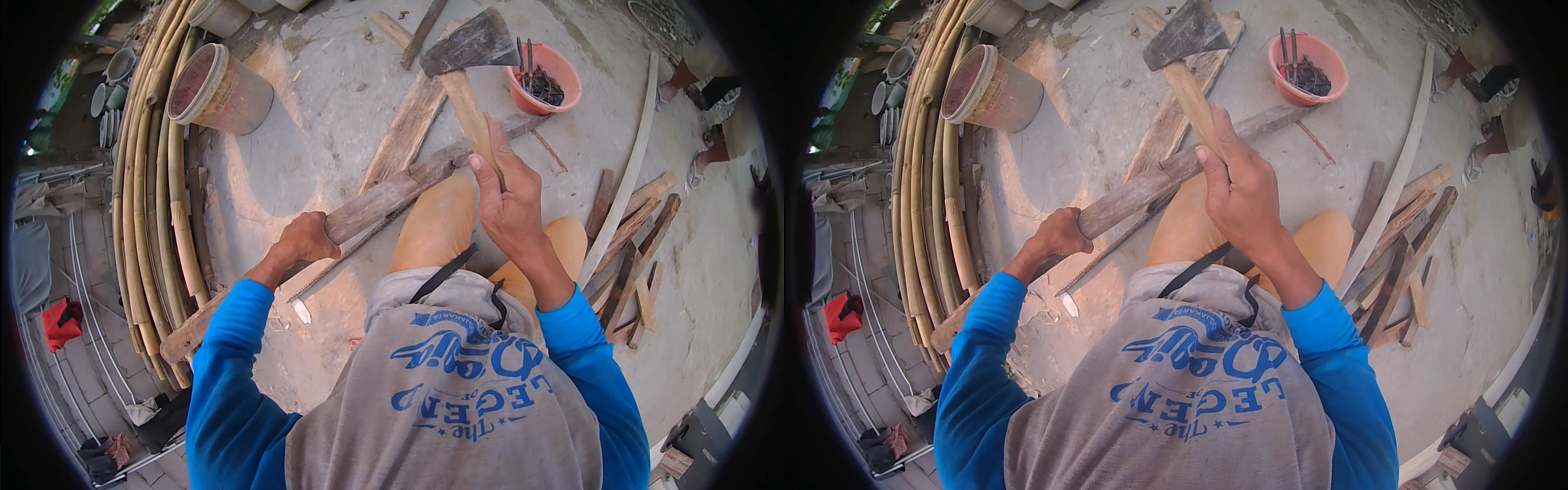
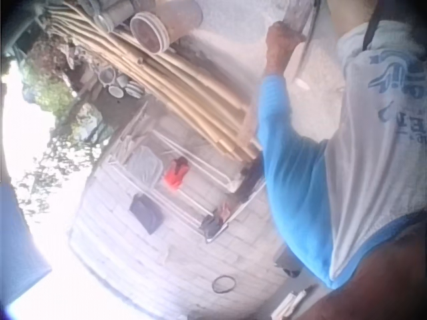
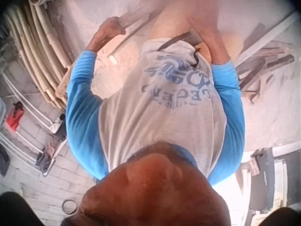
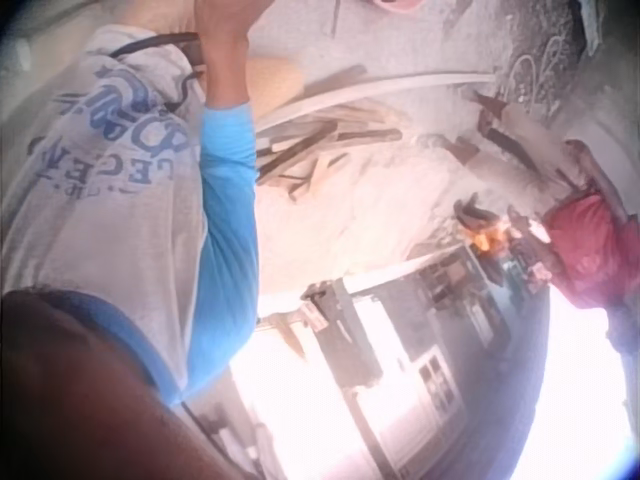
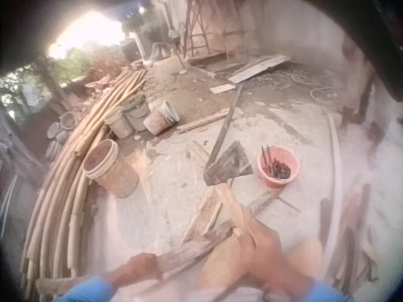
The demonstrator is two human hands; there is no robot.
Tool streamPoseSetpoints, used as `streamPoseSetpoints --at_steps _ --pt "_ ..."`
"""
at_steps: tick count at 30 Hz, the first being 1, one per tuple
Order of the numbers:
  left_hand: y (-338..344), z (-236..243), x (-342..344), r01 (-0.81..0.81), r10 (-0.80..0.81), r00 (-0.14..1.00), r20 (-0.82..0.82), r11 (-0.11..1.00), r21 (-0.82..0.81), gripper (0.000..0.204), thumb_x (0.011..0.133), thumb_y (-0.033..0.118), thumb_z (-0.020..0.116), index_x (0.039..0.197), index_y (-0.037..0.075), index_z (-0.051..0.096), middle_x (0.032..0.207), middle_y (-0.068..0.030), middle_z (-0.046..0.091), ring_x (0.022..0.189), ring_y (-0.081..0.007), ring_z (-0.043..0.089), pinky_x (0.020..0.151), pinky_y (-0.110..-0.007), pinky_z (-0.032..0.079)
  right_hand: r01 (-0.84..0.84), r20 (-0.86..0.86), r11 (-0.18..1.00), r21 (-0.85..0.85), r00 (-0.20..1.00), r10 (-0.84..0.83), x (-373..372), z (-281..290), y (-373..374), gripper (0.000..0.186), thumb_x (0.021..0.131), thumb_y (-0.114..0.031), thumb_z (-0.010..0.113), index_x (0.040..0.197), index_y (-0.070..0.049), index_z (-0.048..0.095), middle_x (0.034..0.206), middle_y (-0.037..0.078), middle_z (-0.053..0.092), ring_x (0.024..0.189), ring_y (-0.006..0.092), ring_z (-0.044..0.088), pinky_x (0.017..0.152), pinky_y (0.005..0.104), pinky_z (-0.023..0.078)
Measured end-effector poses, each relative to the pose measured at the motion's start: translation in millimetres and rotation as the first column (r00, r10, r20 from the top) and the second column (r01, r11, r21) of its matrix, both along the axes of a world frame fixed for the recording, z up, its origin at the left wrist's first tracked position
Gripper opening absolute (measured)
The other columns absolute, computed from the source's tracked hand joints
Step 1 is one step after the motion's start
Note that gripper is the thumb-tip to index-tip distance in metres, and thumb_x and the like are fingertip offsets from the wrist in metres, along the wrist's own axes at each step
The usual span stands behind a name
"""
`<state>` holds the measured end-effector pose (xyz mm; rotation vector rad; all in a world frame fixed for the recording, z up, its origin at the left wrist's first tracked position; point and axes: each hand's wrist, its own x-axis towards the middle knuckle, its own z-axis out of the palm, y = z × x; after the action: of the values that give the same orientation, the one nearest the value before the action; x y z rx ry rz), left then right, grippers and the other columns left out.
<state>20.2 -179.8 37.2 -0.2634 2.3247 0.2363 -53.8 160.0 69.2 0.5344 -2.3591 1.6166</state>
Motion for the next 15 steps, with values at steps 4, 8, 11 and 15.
streamPoseSetpoints --at_steps 4,8,11,15 --pt "1.0 6.6 -9.1 0.020 -0.020 1.000 -0.016 1.000 -0.007 0.061 0.059 0.028 0.084 0.107 -0.008 0.071 0.098 -0.0256 0.074 0.094 -0.0385 0.073 0.085 -0.043 0.057 -0.002 -0.096 0.993 0.121 0.995 0.014 8.9 -22.2 -8.8 0.054 0.099 -0.014 0.062 0.149 0.001 0.051 0.099 0.029 0.072 0.086 0.0457 0.072 0.068 0.0483 0.057" --pt "-10.8 -4.1 -7.9 -0.027 0.027 1.000 0.007 0.997 0.076 0.061 0.059 0.028 0.084 0.108 -0.006 0.072 0.100 -0.0254 0.074 0.097 -0.0388 0.073 0.087 -0.044 0.057 -0.364 0.405 0.775 0.517 0.901 0.154 33.6 -64.9 -2.2 0.055 0.099 -0.014 0.061 0.150 0.000 0.049 0.096 0.029 0.071 0.084 0.0467 0.071 0.073 0.0530 0.056" --pt "2.2 -1.7 -8.0 0.008 -0.006 0.999 0.038 0.999 -0.035 0.066 0.063 0.034 0.085 0.115 -0.005 0.072 0.112 -0.0257 0.074 0.107 -0.0370 0.072 0.093 -0.043 0.057 -0.286 0.297 0.857 0.429 0.941 0.165 1.5 -36.6 -1.6 0.054 0.099 -0.015 0.061 0.150 -0.001 0.050 0.093 0.031 0.070 0.080 0.0480 0.070 0.074 0.0566 0.054" --pt "2.7 -2.9 -2.4 0.014 -0.014 1.000 -0.002 0.999 -0.028 0.060 0.062 0.029 0.086 0.109 -0.006 0.071 0.104 -0.0258 0.075 0.101 -0.0387 0.073 0.089 -0.044 0.057 -0.003 -0.095 1.000 0.023 0.995 0.005 -25.8 42.7 -3.0 0.058 0.095 -0.005 0.066 0.151 0.000 0.049 0.095 0.030 0.071 0.082 0.0449 0.071 0.067 0.0473 0.056"
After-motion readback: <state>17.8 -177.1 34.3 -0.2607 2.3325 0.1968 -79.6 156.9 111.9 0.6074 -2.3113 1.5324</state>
